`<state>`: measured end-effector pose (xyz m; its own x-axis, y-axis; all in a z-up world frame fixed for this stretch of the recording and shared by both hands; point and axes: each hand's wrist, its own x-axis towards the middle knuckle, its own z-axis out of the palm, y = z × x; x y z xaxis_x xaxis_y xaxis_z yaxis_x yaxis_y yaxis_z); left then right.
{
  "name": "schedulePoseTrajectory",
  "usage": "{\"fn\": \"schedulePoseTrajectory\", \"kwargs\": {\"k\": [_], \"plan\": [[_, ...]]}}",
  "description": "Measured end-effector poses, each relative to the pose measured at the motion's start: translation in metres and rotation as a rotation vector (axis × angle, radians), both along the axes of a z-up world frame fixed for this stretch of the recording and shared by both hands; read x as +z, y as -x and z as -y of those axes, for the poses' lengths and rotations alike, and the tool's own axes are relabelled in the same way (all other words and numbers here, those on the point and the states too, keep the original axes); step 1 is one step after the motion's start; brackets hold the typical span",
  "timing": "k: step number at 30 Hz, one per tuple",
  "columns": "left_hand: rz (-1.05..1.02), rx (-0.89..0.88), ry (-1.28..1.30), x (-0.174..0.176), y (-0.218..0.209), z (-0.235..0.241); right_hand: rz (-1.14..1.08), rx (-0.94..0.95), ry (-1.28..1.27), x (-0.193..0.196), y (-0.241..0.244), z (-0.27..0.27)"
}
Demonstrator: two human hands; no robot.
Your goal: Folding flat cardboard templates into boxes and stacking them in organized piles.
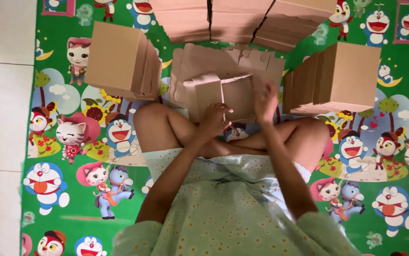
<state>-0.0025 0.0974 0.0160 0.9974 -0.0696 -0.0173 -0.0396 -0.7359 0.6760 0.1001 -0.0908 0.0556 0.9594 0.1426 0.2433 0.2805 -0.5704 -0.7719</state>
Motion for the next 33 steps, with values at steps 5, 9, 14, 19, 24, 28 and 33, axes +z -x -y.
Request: {"fn": "schedulePoseTrajectory", "kwargs": {"k": [5,9,14,19,24,28,33], "plan": [[0.271,-0.044,0.128,0.006,0.017,0.019,-0.591,-0.601,-0.662,-0.086,0.111,0.008],[0.086,0.049,0.418,-0.041,0.033,0.022,-0.875,-0.634,-0.542,-0.17,0.105,0.006],[0.05,-0.021,-0.586,0.018,0.011,0.02,-1.15,-0.504,-0.088,-0.26,0.086,-0.021],[0.077,-0.054,-0.559,-0.007,0.005,0.01,-1.134,-0.492,-0.145,-0.187,0.081,-0.012],[-0.116,-0.004,-0.37,-0.024,-0.004,-0.004,-1.022,-0.341,-0.244,-0.141,0.062,0.017],[-0.285,0.152,-0.105,-0.026,-0.018,-0.013,-0.944,-0.276,-0.073,-0.118,0.045,0.025],[-0.389,0.232,-0.049,-0.002,-0.035,-0.005,-0.909,-0.26,-0.136,-0.091,0.055,0.022]]}}
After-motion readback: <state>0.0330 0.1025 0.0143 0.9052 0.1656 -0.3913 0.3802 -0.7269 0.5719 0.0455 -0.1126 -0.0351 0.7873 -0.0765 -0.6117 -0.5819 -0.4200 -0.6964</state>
